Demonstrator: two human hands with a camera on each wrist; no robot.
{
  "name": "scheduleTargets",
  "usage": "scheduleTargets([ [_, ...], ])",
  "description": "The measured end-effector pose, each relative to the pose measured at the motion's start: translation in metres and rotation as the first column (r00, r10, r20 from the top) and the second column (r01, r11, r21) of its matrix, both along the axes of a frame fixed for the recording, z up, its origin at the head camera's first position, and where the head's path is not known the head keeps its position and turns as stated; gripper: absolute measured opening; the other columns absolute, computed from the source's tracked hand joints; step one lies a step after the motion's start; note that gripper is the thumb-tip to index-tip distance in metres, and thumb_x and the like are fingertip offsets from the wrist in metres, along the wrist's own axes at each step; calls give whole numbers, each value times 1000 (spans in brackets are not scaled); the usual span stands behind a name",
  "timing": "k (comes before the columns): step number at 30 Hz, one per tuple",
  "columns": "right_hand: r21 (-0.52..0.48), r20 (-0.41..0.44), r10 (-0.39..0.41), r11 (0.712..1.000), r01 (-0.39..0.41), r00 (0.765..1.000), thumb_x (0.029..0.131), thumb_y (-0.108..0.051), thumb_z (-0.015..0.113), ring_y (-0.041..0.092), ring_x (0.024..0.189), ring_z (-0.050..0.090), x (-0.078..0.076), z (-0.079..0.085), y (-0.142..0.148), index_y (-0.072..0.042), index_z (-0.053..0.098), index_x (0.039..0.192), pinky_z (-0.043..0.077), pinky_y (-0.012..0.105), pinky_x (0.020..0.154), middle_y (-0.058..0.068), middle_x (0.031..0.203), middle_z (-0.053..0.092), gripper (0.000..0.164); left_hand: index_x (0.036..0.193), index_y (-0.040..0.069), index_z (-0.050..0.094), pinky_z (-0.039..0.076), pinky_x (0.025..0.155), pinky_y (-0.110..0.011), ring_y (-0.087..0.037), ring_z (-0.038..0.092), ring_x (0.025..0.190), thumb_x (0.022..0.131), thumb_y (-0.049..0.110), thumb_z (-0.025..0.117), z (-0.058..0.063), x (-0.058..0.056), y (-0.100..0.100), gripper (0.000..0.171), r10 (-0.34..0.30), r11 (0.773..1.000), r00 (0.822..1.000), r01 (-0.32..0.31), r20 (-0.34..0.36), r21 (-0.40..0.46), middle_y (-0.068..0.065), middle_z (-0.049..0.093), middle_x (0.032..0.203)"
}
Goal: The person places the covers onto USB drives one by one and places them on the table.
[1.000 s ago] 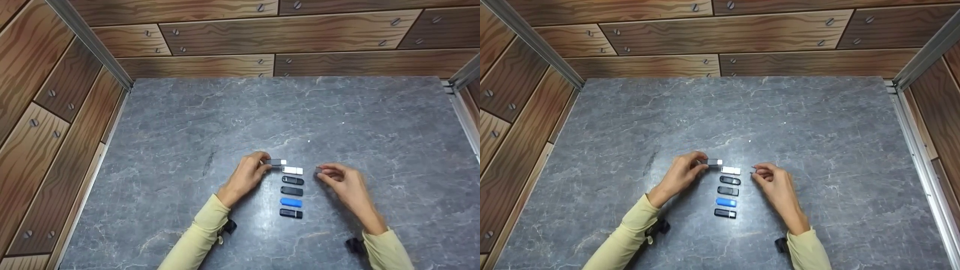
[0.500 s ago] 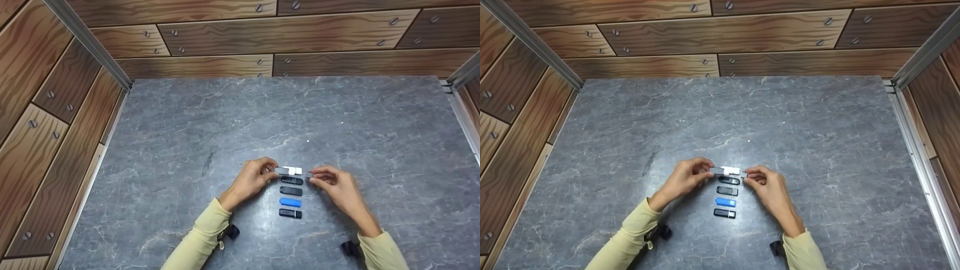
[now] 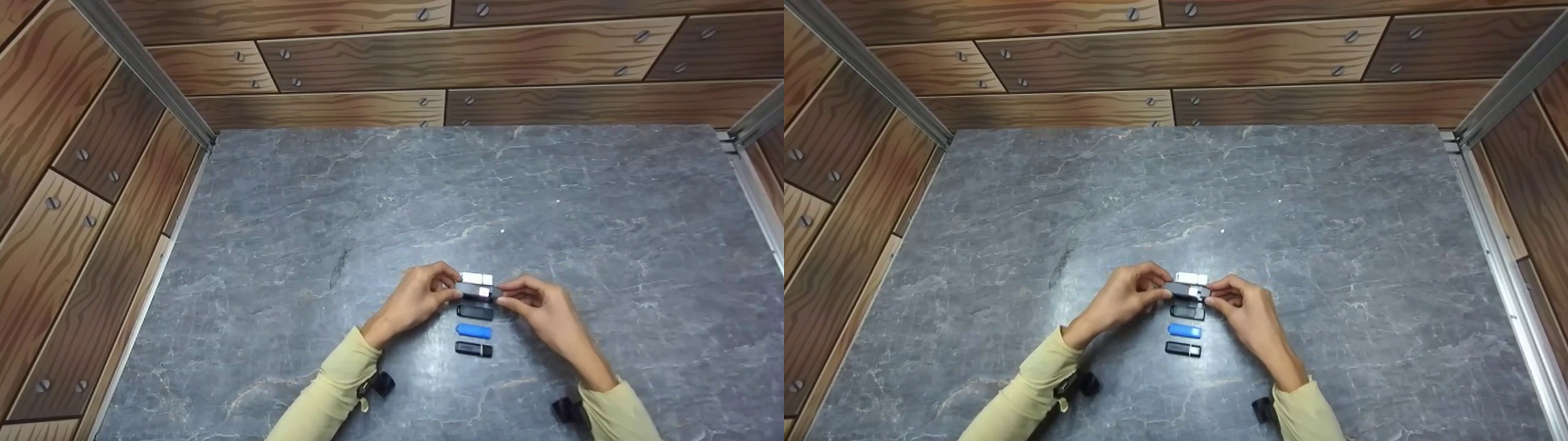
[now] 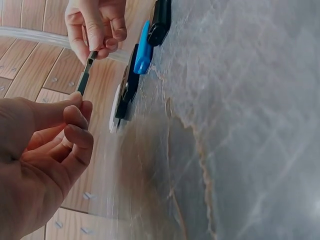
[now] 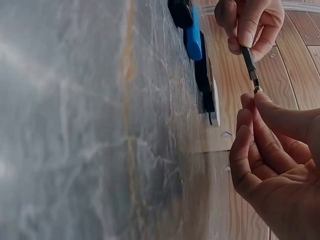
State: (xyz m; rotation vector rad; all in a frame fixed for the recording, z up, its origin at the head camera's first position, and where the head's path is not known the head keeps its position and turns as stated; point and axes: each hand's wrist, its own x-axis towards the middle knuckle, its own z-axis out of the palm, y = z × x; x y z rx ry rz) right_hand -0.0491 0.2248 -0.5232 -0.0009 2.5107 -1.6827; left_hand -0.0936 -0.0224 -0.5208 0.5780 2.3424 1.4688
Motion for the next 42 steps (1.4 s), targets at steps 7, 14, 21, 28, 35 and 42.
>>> scheduleTargets([
  [7, -26, -20, 19, 999, -20, 1000, 89, 0, 80, -3, 84, 71, 1, -1, -3, 4, 75, 110, 59, 14, 80, 22, 103, 79, 22, 113, 3, 73, 48, 55, -15, -7, 62, 63, 93, 5, 77, 1, 2, 2, 21, -1, 1000, 1000, 1, -1, 9, -14, 80, 102],
  [14, -21, -18, 30, 999, -31, 999, 89, -2, 81, -2, 84, 72, 2, -2, -5, 2, 76, 110, 59, 15, 80, 20, 103, 80, 22, 112, 3, 73, 47, 55, -14, 1, 56, 62, 93, 5, 77, 0, 3, 3, 19, -10, 1000, 1000, 10, -11, 5, -14, 80, 100],
  [21, -3, -14, 35, 999, -35, 999, 89, -4, 81, -1, 86, 73, 2, -1, -5, 0, 76, 111, 59, 15, 80, 19, 105, 80, 22, 112, 2, 73, 48, 58, -13, 2, 57, 65, 93, 6, 78, 0, 4, 3, 20, -17, 1000, 999, 17, -45, -3, -14, 81, 102],
  [28, 11, -16, 54, 998, -54, 998, 89, -3, 81, 0, 88, 75, 2, -1, -5, -1, 77, 110, 60, 16, 82, 19, 108, 80, 21, 112, 2, 73, 47, 57, -13, 3, 56, 64, 93, 7, 78, -2, 5, 2, 20, -18, 1000, 999, 17, -48, -7, -14, 81, 100],
  [35, 25, -29, 55, 998, -54, 998, 89, -2, 81, 1, 88, 75, 3, 0, -7, -2, 78, 108, 60, 16, 80, 20, 110, 80, 20, 112, 0, 73, 45, 56, -12, 5, 54, 63, 92, 6, 78, -2, 7, 3, 21, -16, 1000, 999, 16, -48, -3, -16, 80, 100],
  [42, 20, -20, 41, 999, -40, 999, 87, -1, 82, 1, 84, 74, 4, 1, -10, 0, 78, 107, 59, 15, 78, 20, 105, 80, 20, 113, 0, 74, 45, 56, -12, 5, 54, 63, 92, 6, 79, -2, 8, 4, 22, -5, 1000, 999, 4, -44, -17, -15, 81, 100],
])
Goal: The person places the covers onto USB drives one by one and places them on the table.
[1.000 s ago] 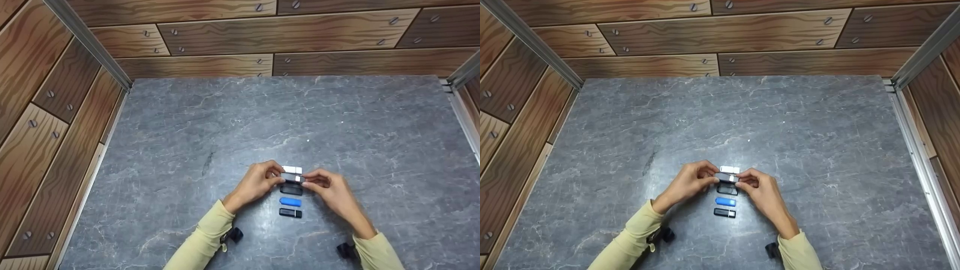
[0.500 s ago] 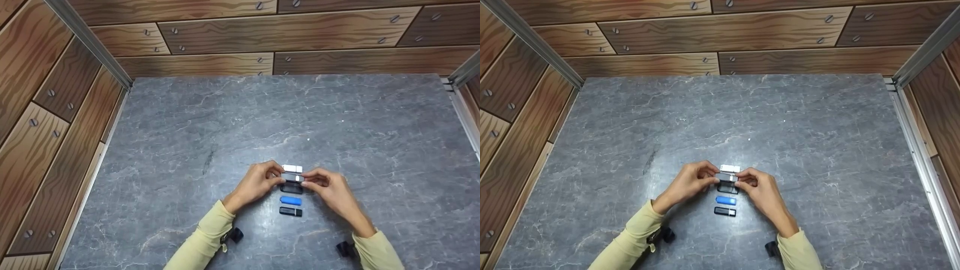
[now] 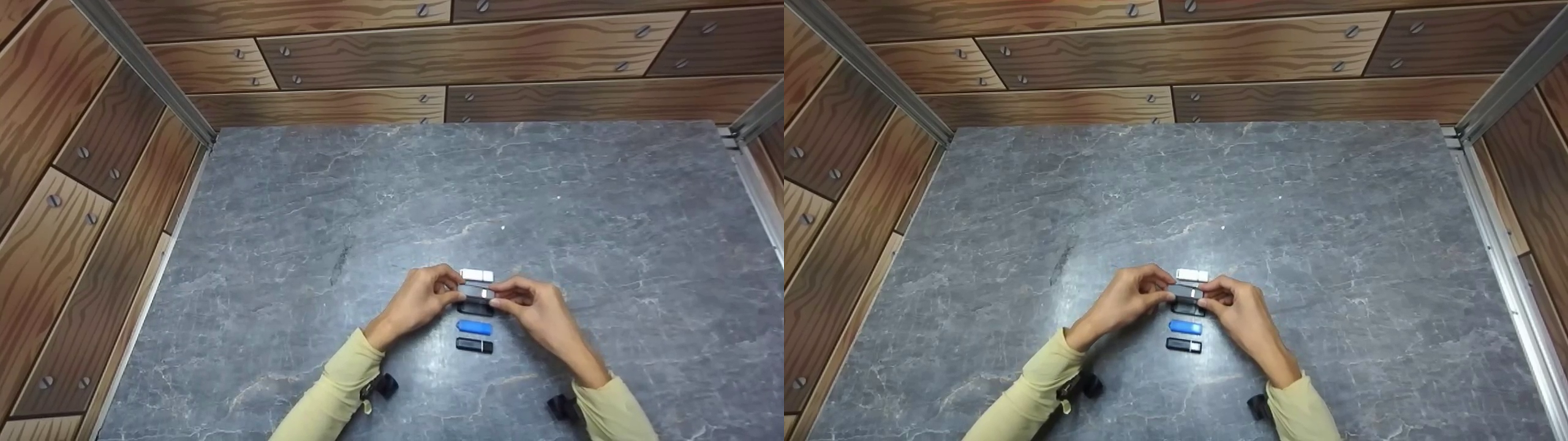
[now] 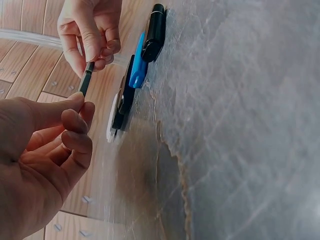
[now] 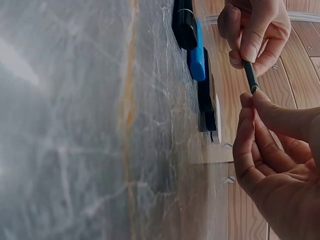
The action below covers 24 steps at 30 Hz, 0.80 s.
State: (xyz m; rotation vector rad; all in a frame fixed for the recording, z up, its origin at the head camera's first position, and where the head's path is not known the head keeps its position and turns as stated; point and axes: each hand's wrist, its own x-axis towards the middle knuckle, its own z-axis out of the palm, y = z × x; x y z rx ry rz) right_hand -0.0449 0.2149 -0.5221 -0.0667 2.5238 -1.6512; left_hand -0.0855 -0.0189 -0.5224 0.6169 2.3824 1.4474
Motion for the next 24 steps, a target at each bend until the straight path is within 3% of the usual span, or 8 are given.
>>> scheduleTargets([
  [24, 36, 39, -55, 998, 54, 998, 87, -2, 83, 2, 85, 76, 0, 2, -1, 0, 80, 107, 59, 14, 78, 22, 107, 80, 20, 110, 2, 76, 48, 57, -14, 3, 57, 64, 91, 6, 80, 1, -1, 7, 19, 8, 1000, 1000, -8, 7, 2, -13, 80, 93],
])
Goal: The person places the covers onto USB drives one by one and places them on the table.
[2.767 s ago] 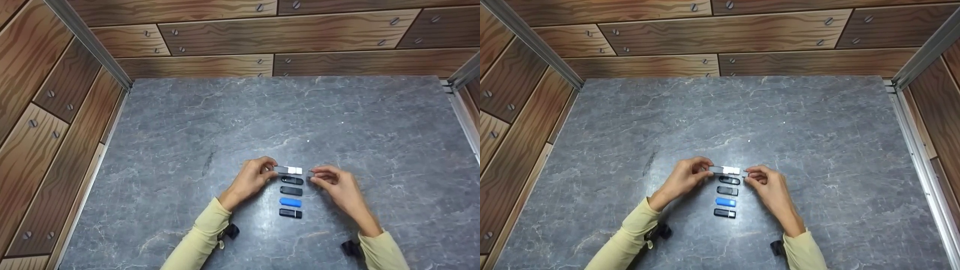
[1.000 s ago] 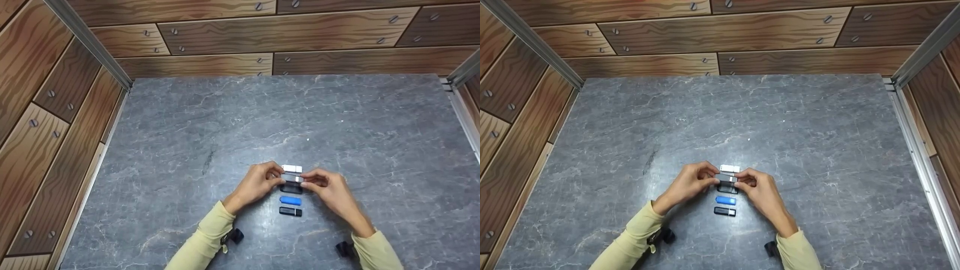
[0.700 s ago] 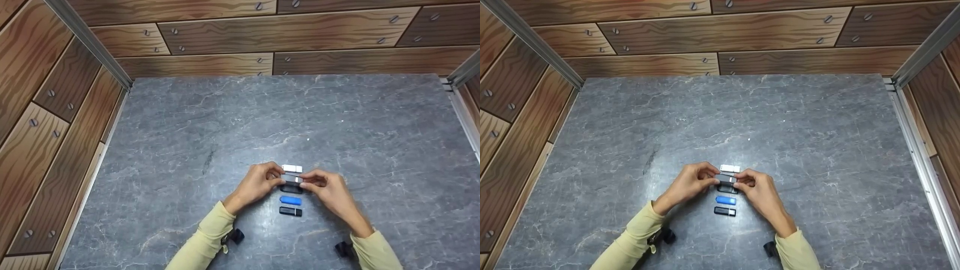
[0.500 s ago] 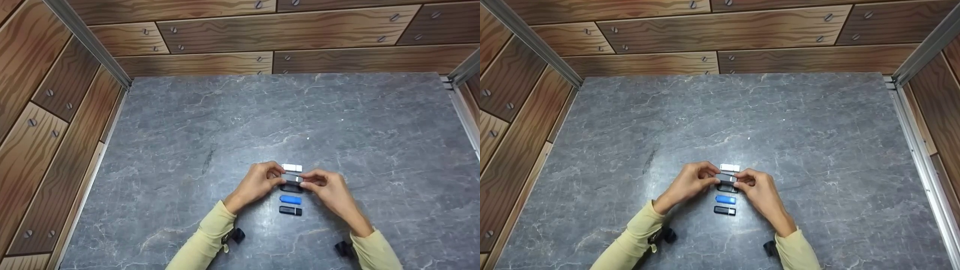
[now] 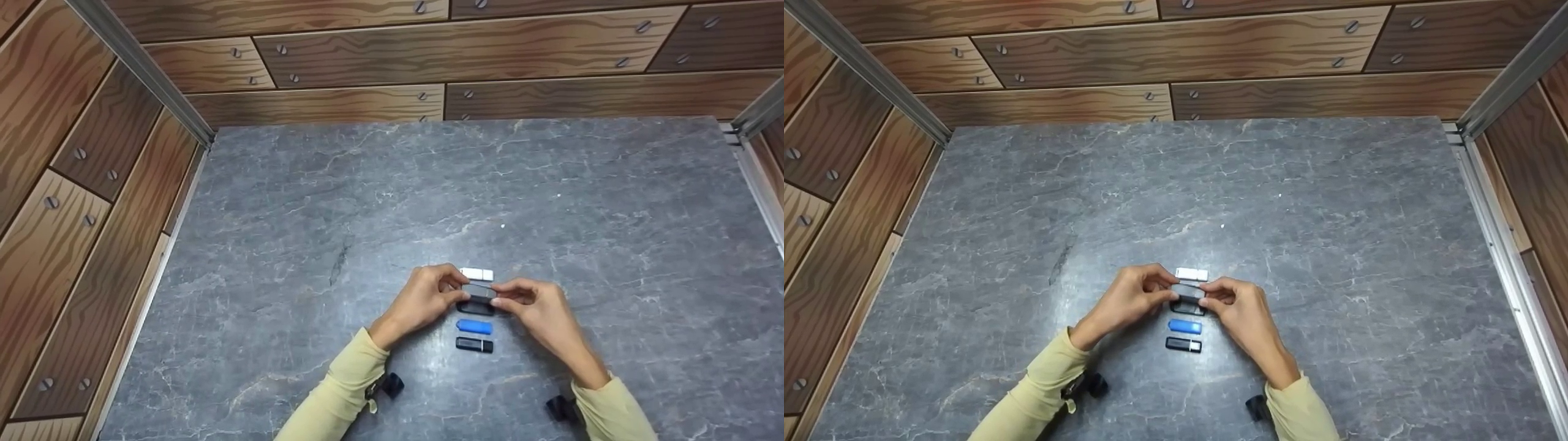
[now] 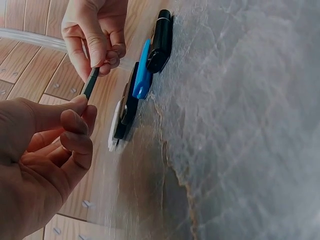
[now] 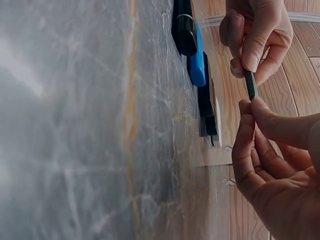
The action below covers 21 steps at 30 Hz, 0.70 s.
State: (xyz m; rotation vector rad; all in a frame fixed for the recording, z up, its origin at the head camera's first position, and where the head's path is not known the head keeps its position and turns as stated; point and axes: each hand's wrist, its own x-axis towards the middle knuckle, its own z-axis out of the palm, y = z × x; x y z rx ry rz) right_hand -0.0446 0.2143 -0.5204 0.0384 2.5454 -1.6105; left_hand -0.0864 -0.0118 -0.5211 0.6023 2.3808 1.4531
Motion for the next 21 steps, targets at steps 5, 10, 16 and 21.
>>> scheduleTargets([
  [5, -9, -1, -17, 1000, 17, 1000, 87, -1, 83, -1, 83, 74, 1, 0, 0, 1, 80, 107, 59, 14, 77, 23, 106, 80, 20, 109, 3, 76, 48, 57, -14, 3, 57, 64, 91, 7, 80, 0, -1, 2, 19, 0, 1000, 1000, 0, 0, -6, -13, 79, 91],
  [10, -7, -9, -16, 1000, 16, 1000, 86, 0, 83, -2, 81, 73, 0, -1, 0, 2, 79, 106, 59, 14, 77, 24, 104, 80, 21, 110, 3, 77, 47, 56, -14, 3, 54, 63, 91, 7, 80, 2, -1, 2, 19, 1, 999, 1000, -1, -15, -34, -11, 78, 89],
  [16, -23, 1, -10, 1000, 10, 1000, 87, 1, 82, -5, 81, 72, -2, -2, 1, 4, 79, 107, 59, 13, 77, 24, 105, 79, 21, 110, 1, 77, 43, 55, -12, 4, 54, 62, 92, 7, 80, 4, -3, 3, 19, -9, 1000, 1000, 8, -19, -24, -13, 78, 87],
  [21, -20, -8, 25, 999, -25, 1000, 88, -1, 81, 0, 82, 73, -6, -1, 5, 5, 77, 110, 59, 14, 77, 24, 104, 79, 23, 111, 0, 75, 42, 56, -12, 5, 54, 63, 93, 6, 79, 4, -8, 3, 20, -19, 999, 1000, 19, -7, -28, -14, 81, 96],
])
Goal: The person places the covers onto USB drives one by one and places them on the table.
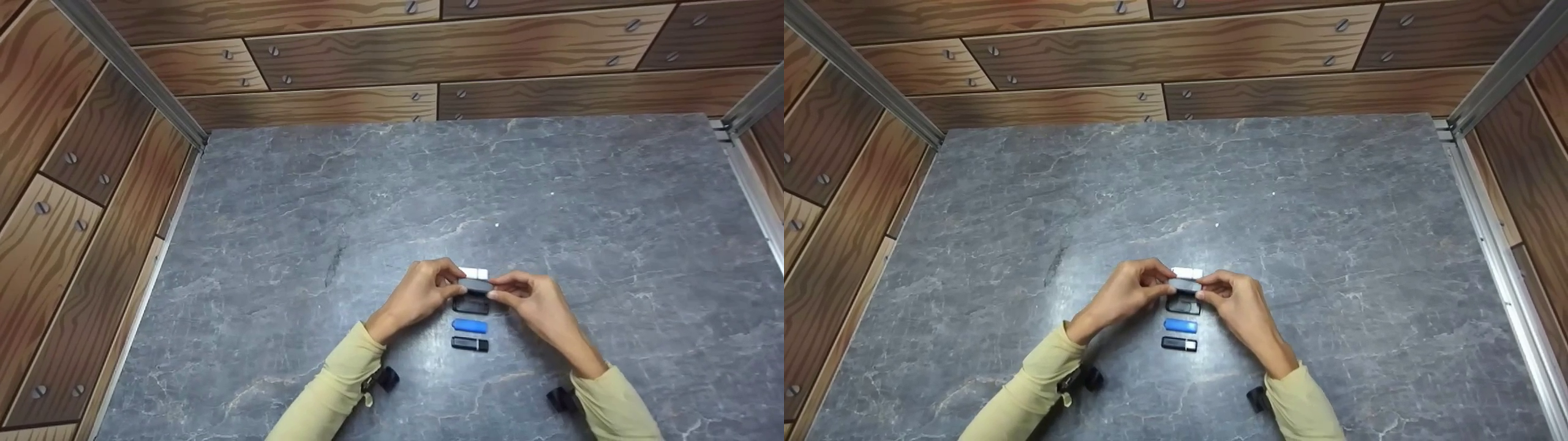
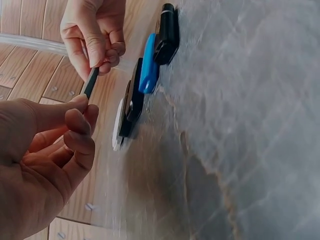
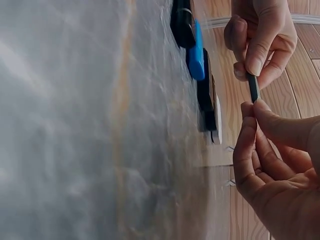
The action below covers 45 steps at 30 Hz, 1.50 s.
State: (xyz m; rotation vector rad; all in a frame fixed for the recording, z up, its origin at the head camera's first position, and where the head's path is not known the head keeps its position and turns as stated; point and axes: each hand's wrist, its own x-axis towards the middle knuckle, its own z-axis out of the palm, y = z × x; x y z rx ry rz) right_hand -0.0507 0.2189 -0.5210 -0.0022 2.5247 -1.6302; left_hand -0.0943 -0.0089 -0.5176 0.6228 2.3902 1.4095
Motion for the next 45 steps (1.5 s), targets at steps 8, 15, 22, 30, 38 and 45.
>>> scheduleTargets([
  [8, 82, -33, 46, 996, -43, 998, 91, -4, 80, 14, 83, 75, -12, 3, 0, 2, 77, 109, 58, 16, 76, 20, 101, 80, 20, 114, 2, 72, 52, 62, -14, 0, 60, 67, 95, 7, 77, -1, -7, 1, 21, -11, 999, 1000, 9, -29, -39, -13, 81, 101],
  [15, 115, -31, 19, 993, -15, 999, 91, -5, 80, 20, 86, 77, -23, 3, 2, 4, 75, 113, 57, 13, 76, 21, 103, 80, 24, 117, 5, 71, 55, 72, -16, -10, 71, 78, 97, 12, 76, 1, -18, 5, 22, -27, 991, 994, 13, -108, -132, -9, 81, 102],
  [22, 137, -58, 25, 990, -17, 998, 91, -5, 80, 18, 82, 75, -38, -1, 3, 4, 77, 110, 56, 13, 73, 22, 99, 80, 22, 115, 6, 72, 58, 80, -19, -16, 76, 89, 96, 14, 77, -2, -31, 9, 20, -9, 982, 989, -19, -145, -186, -8, 81, 101],
  [30, 220, -69, 51, 975, -35, 996, 91, -8, 81, 9, 77, 65, -51, -6, 6, 1, 78, 110, 51, 15, 70, 19, 96, 79, 21, 113, 14, 76, 55, 77, -24, -9, 67, 84, 95, 24, 79, -4, -42, 11, 21, -11, 942, 978, -61, -210, -330, 1, 76, 97],
  [38, 260, -37, 49, 965, -38, 998, 93, -8, 80, 10, 75, 62, -57, -7, 8, 3, 78, 113, 47, 18, 66, 20, 95, 79, 23, 114, 15, 77, 53, 72, -24, -9, 66, 82, 96, 26, 78, -8, -49, 16, 21, -30, 919, 977, -56, -211, -391, 2, 75, 97],
  [45, 298, -5, 35, 954, -32, 999, 94, -8, 77, 11, 75, 61, -60, -8, 5, 1, 78, 116, 45, 20, 64, 18, 97, 79, 23, 113, 14, 78, 53, 71, -23, -11, 67, 82, 95, 24, 78, -11, -52, 17, 20, -27, 919, 978, -57, -205, -391, 1, 75, 96],
])
